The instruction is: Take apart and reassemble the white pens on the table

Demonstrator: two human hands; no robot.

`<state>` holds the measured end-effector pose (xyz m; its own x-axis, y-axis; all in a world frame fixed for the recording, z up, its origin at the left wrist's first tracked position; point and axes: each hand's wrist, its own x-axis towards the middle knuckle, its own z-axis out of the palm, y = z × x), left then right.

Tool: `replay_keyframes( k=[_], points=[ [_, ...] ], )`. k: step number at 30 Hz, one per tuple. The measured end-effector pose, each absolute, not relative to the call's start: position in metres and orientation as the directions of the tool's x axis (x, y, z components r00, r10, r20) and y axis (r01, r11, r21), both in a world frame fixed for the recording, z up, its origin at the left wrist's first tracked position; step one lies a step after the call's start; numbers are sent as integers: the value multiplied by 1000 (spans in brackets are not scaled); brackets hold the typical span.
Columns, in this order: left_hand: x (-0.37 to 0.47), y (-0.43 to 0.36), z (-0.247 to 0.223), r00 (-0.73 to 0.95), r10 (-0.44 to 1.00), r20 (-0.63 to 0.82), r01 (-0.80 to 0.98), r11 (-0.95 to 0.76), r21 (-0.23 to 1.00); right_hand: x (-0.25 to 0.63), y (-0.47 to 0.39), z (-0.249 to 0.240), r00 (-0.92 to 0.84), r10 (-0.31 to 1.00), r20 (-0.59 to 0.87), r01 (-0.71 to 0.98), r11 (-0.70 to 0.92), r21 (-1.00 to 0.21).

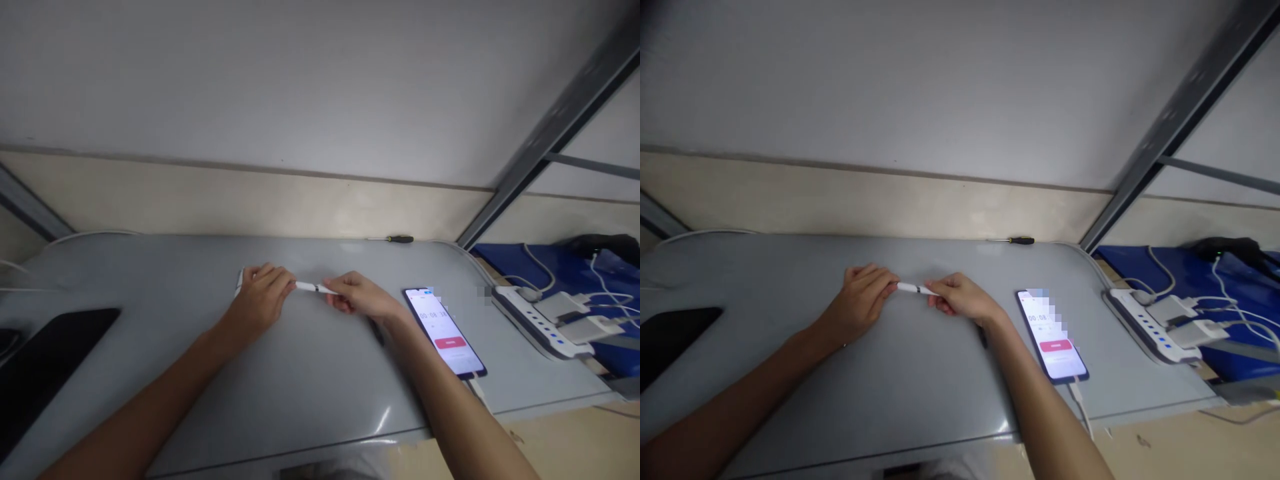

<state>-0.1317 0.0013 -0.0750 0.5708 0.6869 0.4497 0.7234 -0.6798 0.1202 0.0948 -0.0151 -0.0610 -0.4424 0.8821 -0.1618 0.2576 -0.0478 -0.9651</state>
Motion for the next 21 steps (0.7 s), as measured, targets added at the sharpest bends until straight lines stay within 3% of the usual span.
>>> replay_keyframes(
  k=[6, 10, 12, 17, 21],
  points=[
    [-134, 2, -75, 567, 700, 435, 739, -665, 108, 91, -16, -62, -406, 914, -23, 343, 129, -930],
    [-139, 3, -71, 529, 736, 423, 769, -626, 127, 81, -19, -67, -341, 912, 227, 467, 375, -801],
    [-141, 4, -71, 513, 765, 390, 780, -605, 161, 77, -20, -69, -343, 896, 283, 521, 432, -736],
    [-138, 5, -77, 478, 829, 291, 789, -551, 272, 78, -16, -74, -338, 884, 322, 612, 467, -639],
    [-134, 5, -80, 492, 823, 284, 785, -560, 264, 81, -13, -79, -310, 907, 283, 679, 420, -603]
  ],
)
